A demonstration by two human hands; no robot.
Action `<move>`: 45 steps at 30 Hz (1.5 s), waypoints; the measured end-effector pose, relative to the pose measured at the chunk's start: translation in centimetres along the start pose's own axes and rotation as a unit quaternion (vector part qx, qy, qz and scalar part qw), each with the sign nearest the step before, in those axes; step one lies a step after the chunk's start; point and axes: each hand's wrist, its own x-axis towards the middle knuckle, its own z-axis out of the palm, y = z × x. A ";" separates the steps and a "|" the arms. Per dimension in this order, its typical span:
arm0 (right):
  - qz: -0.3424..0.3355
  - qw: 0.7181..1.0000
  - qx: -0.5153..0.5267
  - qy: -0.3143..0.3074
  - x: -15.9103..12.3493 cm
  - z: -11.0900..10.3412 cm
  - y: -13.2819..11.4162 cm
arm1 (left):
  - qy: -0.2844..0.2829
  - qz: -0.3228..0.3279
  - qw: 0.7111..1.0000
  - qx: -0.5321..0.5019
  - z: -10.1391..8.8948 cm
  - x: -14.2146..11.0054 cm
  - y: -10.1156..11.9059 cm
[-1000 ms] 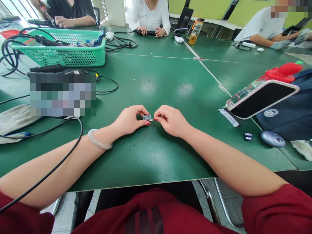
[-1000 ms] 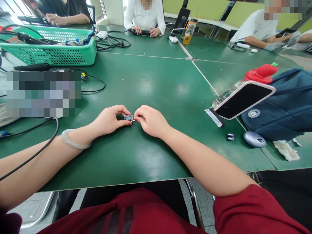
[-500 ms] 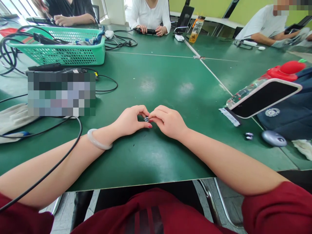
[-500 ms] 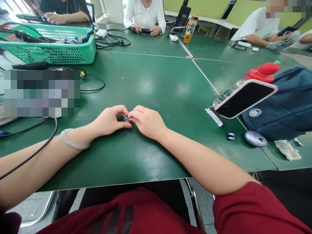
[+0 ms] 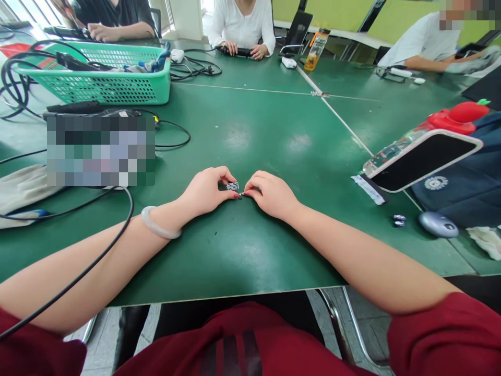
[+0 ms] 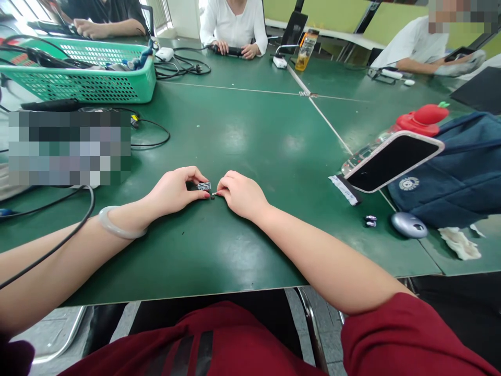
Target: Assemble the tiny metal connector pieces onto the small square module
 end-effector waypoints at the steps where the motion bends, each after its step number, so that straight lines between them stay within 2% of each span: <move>1: 0.002 1.000 0.007 0.004 0.0 -0.1 0.0 | -0.001 0.003 1.000 -0.002 0.0 0.0 0.0; 5: 0.016 0.999 0.030 0.021 -0.1 -0.4 0.2 | -0.003 0.011 1.000 -0.013 0.0 -0.1 0.0; 10: 0.032 0.999 0.032 0.008 -0.2 -0.5 0.4 | -0.006 0.004 1.000 -0.008 -0.1 0.0 0.0; 20: 0.068 0.992 0.088 0.062 -0.4 -1.1 0.5 | -0.013 0.001 1.000 -0.025 -0.2 -0.1 0.3; 25: 0.031 0.988 0.128 0.081 -0.6 -1.1 -0.2 | -0.030 0.020 0.999 -0.026 -0.1 -0.2 0.4; 34: -0.006 0.987 0.143 0.066 -0.6 -0.7 -1.5 | -0.046 0.066 0.996 -0.035 -0.2 -0.3 0.8; 41: 0.006 0.986 0.152 0.063 -0.6 -0.7 -1.5 | -0.047 0.080 0.995 -0.041 -0.2 -0.3 0.8; 45: 0.021 0.987 0.145 0.069 -0.7 -0.8 -1.2 | -0.032 0.045 0.997 -0.053 -0.2 -0.2 0.7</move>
